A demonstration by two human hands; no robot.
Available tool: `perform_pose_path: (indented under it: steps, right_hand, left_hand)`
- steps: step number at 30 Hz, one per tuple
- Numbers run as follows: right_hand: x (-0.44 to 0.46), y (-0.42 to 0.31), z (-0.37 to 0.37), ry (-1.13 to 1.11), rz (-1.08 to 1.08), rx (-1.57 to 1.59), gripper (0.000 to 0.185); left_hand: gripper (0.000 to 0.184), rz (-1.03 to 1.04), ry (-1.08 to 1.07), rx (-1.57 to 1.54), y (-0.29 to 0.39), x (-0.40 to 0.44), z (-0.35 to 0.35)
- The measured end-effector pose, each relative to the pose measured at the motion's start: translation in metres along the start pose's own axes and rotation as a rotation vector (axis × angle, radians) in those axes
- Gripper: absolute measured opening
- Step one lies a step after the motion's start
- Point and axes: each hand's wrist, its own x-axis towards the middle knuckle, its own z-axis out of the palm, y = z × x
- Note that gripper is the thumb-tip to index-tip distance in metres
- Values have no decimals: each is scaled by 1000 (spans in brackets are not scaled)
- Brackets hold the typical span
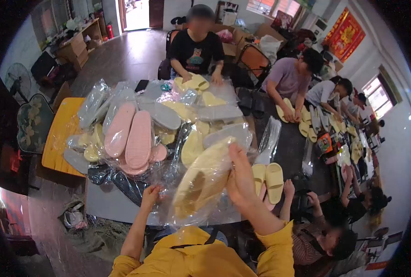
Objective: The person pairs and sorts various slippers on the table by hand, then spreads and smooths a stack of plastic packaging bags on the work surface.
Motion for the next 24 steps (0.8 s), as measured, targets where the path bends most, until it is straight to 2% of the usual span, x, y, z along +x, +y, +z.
perform_pose_path:
  steps: [3,5,6,7,9,10,14,17,18,21,22,24]
  right_hand:
    - [9,54,-14,72,61,54,25]
    - [25,91,-38,61,132,-39,31]
    - [25,108,-50,65,187,-87,34]
    - [35,117,-57,25,151,-179,34]
    - [23,139,-76,50,155,-308,32]
    - [21,143,-81,85,138,-348,30]
    - [24,159,-125,0,99,-568,29]
    - [16,184,-143,-163,149,-940,37]
    - [12,196,-148,-194,94,-1013,42]
    - [12,224,-140,-256,-72,-1224,53]
    - [11,225,-128,-248,-111,-1296,55]
    - [8,219,-102,-231,-199,-1450,61]
  left_hand:
    - [22,29,-8,121,6,-6,-1]
    - [19,119,29,291,-18,14,-13]
    - [19,280,48,276,-23,17,-12]
    - [19,420,71,264,-25,18,-7]
    - [20,135,8,179,-13,8,-5]
    - [20,96,49,272,-26,10,-13]
    - [20,65,138,469,-28,18,-13]
    - [21,63,116,383,-11,9,-4]
    - [23,70,135,379,-28,20,-12]
    - [26,163,130,537,-17,13,-5]
    - [28,96,101,415,-16,13,-6]
    - [27,88,134,469,-3,3,5]
